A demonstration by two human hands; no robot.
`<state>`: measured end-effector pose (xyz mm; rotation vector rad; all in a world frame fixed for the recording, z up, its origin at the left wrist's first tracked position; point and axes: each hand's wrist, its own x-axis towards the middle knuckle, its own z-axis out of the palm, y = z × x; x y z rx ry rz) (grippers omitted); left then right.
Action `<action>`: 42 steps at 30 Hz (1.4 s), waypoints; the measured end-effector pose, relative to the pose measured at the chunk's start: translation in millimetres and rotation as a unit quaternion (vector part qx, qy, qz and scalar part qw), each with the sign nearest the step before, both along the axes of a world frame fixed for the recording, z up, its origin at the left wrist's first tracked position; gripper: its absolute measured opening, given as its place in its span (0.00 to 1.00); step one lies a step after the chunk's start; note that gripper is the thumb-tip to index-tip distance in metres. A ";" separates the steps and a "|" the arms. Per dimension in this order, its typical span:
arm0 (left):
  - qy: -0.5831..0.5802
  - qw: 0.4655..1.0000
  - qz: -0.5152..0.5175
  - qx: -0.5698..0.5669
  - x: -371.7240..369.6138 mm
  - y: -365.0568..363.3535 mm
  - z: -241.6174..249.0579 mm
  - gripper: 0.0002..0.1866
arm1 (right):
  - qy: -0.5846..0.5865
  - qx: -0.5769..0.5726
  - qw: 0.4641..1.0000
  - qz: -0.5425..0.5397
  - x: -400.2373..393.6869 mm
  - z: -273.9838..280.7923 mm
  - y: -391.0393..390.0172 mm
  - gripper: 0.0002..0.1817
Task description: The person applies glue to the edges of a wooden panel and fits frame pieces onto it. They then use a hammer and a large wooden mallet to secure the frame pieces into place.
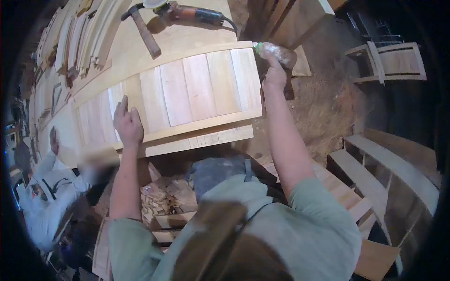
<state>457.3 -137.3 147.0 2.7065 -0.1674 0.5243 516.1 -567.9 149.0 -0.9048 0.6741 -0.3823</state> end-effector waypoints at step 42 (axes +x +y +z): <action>0.214 0.971 -0.104 -0.017 79.7 -266.2 31.7 0.31 | -0.032 -0.387 0.918 0.083 -33.3 43.7 -43.6 0.21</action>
